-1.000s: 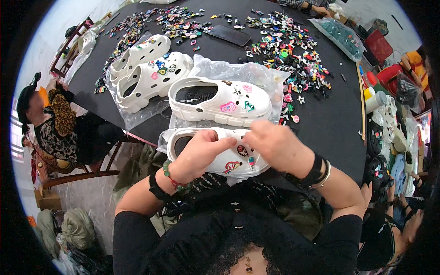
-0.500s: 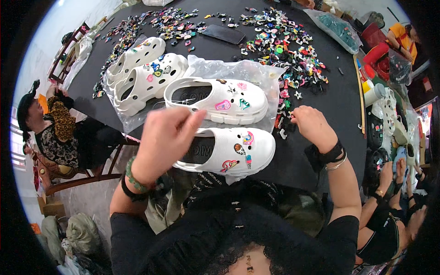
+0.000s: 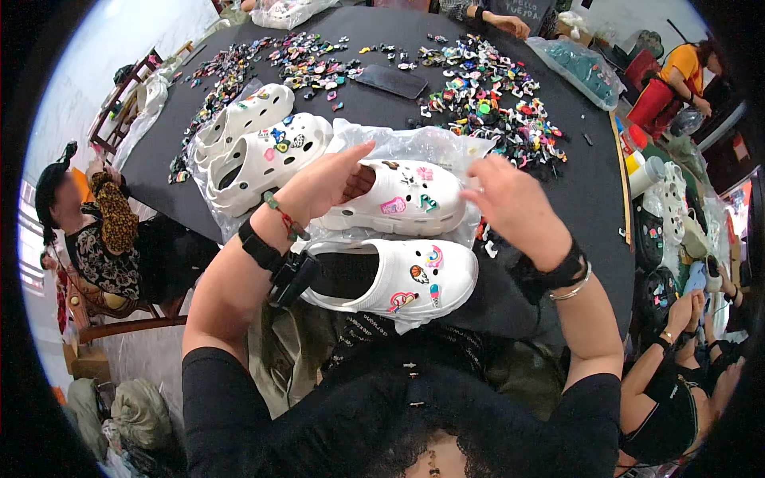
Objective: Decorate clogs with jibbitz charms and organize them into plastic bags.
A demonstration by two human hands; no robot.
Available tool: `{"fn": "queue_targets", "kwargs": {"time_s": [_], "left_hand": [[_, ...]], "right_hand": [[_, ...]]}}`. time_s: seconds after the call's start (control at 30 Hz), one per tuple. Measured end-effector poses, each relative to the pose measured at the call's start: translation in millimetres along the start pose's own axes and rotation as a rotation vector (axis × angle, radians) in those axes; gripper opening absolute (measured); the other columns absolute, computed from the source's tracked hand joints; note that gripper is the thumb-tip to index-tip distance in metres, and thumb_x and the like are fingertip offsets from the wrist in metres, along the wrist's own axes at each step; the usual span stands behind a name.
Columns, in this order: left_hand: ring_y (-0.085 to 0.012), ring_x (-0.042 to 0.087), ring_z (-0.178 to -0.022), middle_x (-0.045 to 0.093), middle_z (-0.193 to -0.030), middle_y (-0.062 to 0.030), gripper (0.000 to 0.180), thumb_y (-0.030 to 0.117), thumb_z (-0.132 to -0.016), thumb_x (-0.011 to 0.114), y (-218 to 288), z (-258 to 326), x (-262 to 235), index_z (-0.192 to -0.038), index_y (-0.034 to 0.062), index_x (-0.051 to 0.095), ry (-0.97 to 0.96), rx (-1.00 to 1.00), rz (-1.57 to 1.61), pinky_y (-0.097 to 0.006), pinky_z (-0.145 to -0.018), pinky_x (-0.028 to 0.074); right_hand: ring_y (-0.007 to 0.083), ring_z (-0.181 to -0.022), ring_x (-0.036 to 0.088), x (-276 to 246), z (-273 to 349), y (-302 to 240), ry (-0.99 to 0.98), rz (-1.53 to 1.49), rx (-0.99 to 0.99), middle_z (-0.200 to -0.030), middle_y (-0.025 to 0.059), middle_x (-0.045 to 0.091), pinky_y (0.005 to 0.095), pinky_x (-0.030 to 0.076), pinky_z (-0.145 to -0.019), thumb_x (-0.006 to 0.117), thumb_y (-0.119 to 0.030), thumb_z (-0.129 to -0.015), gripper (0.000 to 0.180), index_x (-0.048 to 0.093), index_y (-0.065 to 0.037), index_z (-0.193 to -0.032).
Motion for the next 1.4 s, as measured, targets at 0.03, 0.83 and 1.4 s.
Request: {"fn": "queue_targets", "kwargs": {"time_s": [0.03,0.83,1.4], "left_hand": [[-0.0105,0.050,-0.065,0.060,-0.074,-0.0011,0.054,0.053,-0.095,0.054,0,-1,4,-0.086,0.0020,0.068,-0.036,-0.009,0.021,-0.026,-0.062,0.039],[-0.0130,0.067,-0.075,0.070,-0.089,-0.0064,0.015,0.009,-0.087,0.068,-19,4,31,-0.098,-0.0009,0.067,-0.182,0.247,0.219,-0.026,-0.067,0.053],[-0.0095,0.063,-0.079,0.069,-0.093,-0.0039,0.014,0.009,-0.089,0.065,-24,4,37,-0.100,0.0007,0.066,-0.150,0.302,0.134,-0.024,-0.070,0.049]], "right_hand": [[0.0350,-0.079,0.061,7,-6,-3,-0.028,0.013,0.038,-0.089,0.0141,0.059,0.0434,0.050,-0.067,0.068,-0.022,-0.086,0.023,0.056,-0.003,-0.092],[0.0358,-0.086,0.060,27,-58,-8,-0.360,-0.091,-0.095,-0.087,0.0159,0.060,0.0433,0.047,-0.075,0.071,-0.016,-0.081,0.023,0.056,-0.001,-0.089],[0.0314,-0.084,0.067,64,-85,-69,-0.516,0.342,-0.445,-0.081,0.0128,0.066,0.0393,0.054,-0.071,0.065,-0.011,-0.078,0.010,0.065,-0.003,-0.084]]}}
Point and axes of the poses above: each hand's wrist, its own z-axis away from the middle knuckle, its own x-axis out of the palm, y = z × x, the point moved 6 cm from there along -z, towards the middle knuckle
